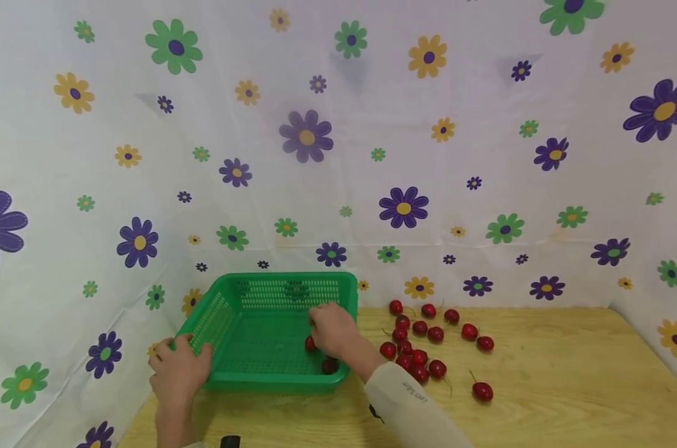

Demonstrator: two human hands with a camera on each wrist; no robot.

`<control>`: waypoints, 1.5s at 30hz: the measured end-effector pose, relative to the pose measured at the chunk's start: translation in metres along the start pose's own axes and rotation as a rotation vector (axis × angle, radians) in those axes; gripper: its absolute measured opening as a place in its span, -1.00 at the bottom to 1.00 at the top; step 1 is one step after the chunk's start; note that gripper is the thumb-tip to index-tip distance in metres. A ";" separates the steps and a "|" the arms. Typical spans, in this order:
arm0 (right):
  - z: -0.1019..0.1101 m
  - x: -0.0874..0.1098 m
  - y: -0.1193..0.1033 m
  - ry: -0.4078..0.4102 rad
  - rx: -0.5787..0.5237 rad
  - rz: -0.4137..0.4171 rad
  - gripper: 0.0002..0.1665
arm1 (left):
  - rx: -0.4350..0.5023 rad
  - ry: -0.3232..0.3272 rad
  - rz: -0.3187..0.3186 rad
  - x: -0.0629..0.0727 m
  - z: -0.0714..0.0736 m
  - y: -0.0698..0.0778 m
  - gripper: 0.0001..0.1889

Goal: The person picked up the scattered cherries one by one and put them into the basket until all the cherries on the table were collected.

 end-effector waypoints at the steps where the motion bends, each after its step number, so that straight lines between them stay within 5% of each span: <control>1: 0.001 0.001 0.000 0.003 -0.008 0.004 -0.88 | 0.000 -0.001 0.003 0.000 0.000 0.000 -0.39; 23: 0.029 0.033 0.021 0.181 -0.175 -0.032 -0.86 | -0.012 -0.005 0.023 -0.001 -0.001 -0.002 -0.40; 35: 0.036 0.065 0.057 0.254 -0.175 -0.208 -0.87 | -0.006 0.005 0.000 0.000 -0.003 -0.002 -0.42; 45: 0.050 0.098 0.073 0.226 -0.243 -0.308 -0.86 | 0.002 0.031 -0.010 0.001 -0.002 -0.001 -0.43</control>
Point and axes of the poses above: each hand's wrist, its own x-axis away from the middle knuckle, its own z-axis out of the back of the hand, y = z × x, the point moved 2 cm from there along -x, towards the middle knuckle
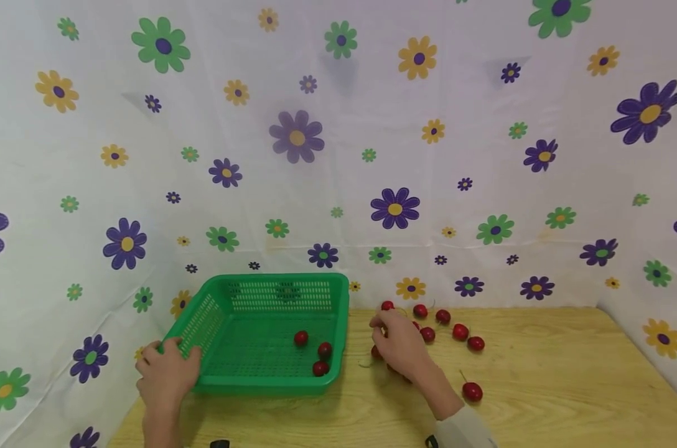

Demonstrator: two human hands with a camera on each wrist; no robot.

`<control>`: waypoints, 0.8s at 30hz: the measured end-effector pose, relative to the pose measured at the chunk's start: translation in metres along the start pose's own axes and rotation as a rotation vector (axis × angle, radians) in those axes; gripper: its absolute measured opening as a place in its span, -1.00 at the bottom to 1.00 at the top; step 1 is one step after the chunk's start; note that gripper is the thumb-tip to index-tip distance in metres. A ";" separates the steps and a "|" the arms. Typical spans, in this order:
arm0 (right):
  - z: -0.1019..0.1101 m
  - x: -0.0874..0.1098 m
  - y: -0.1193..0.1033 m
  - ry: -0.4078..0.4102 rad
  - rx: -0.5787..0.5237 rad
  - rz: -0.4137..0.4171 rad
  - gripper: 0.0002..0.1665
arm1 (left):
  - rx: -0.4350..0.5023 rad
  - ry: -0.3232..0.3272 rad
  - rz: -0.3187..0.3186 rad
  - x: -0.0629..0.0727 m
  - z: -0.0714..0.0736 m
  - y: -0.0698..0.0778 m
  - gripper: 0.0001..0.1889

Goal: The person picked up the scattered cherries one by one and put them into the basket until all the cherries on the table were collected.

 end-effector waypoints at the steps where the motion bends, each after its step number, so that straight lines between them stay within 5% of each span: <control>1: 0.003 0.002 0.002 0.004 -0.013 -0.015 -0.86 | 0.000 0.001 -0.001 0.000 0.000 0.000 -0.43; 10: 0.044 0.025 0.023 0.054 -0.150 -0.203 -0.83 | -0.015 -0.009 0.006 -0.001 0.000 0.001 -0.42; 17: 0.063 0.047 0.043 0.101 -0.088 -0.334 -0.75 | -0.034 -0.027 0.021 -0.002 0.000 0.003 -0.41; 24: 0.070 0.052 0.059 0.101 -0.036 -0.341 -0.70 | -0.033 -0.028 0.039 -0.001 0.001 0.002 -0.42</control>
Point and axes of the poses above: each hand's wrist, its own x-axis away from the middle knuckle, its own z-axis out of the back of the hand, y = z × x, the point moved 2 cm from there along -x, towards the middle knuckle
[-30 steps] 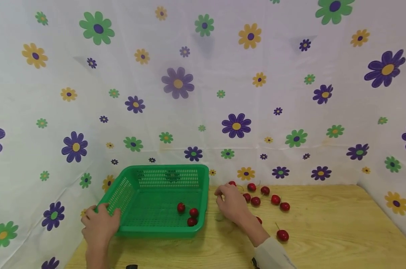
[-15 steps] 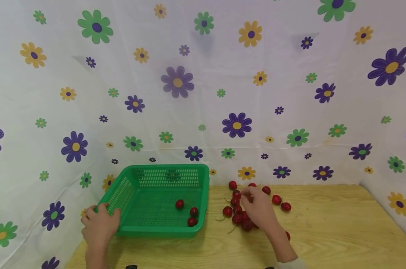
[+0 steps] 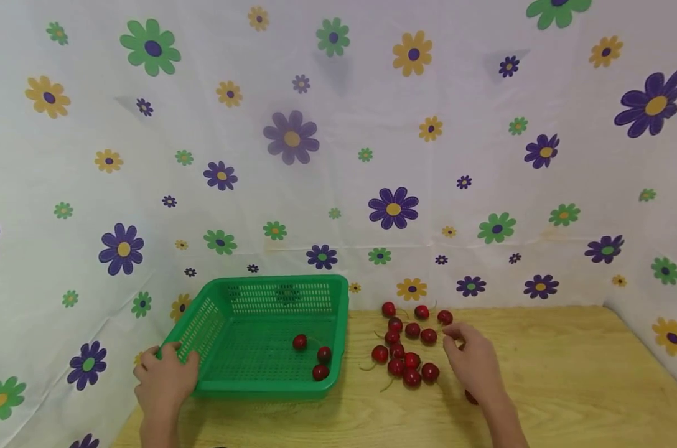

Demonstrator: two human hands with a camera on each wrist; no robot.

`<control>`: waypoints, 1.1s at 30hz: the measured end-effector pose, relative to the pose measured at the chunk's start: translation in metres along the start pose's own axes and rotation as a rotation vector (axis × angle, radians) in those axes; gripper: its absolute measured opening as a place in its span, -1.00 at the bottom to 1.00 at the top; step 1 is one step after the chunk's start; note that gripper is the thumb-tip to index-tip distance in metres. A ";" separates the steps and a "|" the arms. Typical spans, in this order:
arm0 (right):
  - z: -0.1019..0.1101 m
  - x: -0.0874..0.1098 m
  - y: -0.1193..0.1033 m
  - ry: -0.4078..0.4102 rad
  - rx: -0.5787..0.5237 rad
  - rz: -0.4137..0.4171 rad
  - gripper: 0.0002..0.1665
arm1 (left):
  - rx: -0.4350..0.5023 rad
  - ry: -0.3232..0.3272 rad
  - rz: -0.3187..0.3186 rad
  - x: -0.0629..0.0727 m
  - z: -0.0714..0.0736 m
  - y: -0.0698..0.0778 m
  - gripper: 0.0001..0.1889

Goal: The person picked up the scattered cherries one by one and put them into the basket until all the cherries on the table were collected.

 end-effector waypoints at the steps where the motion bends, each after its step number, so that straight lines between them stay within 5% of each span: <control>1: 0.002 0.000 0.002 0.007 0.006 -0.004 -0.71 | 0.001 -0.002 0.000 0.000 0.000 0.000 -0.42; 15: 0.022 0.003 0.027 -0.033 0.037 -0.067 -0.66 | -0.005 0.017 -0.020 0.000 -0.001 -0.001 -0.42; 33: 0.021 -0.003 0.050 -0.204 0.164 -0.105 -0.61 | 0.006 0.023 -0.021 0.000 -0.001 -0.001 -0.43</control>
Point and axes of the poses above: each hand's wrist, its own x-axis away from the middle knuckle, its own z-axis out of the back of the hand, y = z × x, the point moved 2 cm from there along -x, towards the middle knuckle
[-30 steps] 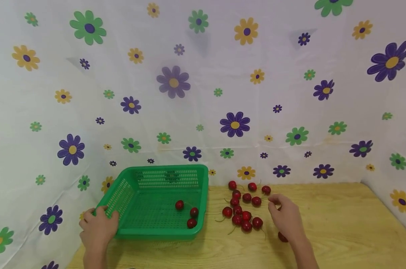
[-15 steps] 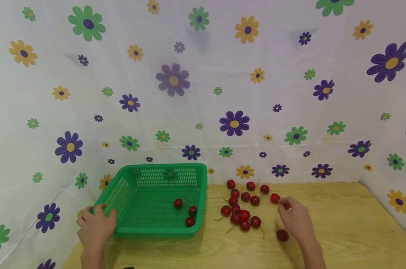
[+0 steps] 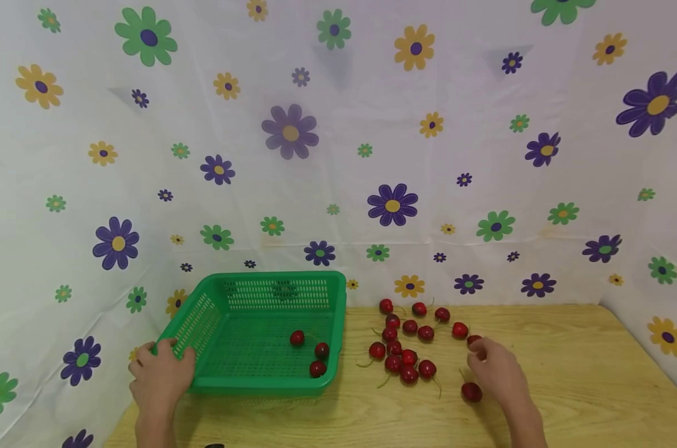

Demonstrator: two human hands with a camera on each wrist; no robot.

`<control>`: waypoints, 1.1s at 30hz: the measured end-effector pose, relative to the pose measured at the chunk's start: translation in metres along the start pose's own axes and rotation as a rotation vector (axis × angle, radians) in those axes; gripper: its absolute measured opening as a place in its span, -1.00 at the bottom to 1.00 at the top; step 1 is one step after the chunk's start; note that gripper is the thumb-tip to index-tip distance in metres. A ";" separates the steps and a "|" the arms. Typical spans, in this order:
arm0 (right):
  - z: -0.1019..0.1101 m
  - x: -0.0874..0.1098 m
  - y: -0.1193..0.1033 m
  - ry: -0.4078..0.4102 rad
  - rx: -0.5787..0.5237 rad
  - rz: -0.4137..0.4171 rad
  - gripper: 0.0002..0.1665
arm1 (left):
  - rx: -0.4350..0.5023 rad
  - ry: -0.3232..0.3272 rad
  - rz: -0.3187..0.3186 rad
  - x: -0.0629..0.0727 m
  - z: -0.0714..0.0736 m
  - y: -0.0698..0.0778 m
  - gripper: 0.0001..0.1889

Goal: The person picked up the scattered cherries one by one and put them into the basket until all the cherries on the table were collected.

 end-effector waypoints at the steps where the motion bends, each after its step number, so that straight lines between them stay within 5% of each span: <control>1: 0.000 0.000 0.000 -0.013 0.002 -0.005 -0.60 | 0.000 0.001 -0.002 0.000 0.000 0.000 -0.43; 11: -0.010 -0.002 -0.002 -0.118 -0.003 -0.006 -0.63 | -0.004 -0.001 0.004 -0.001 -0.001 0.000 -0.42; 33: -0.021 0.001 -0.010 -0.207 0.032 0.046 -0.81 | 0.000 0.000 -0.001 -0.001 -0.001 -0.001 -0.43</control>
Point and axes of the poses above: each hand's wrist, its own x-axis away from the middle knuckle, its own z-axis out of the back of the hand, y = z × x, the point moved 2 cm from there along -x, towards the middle knuckle
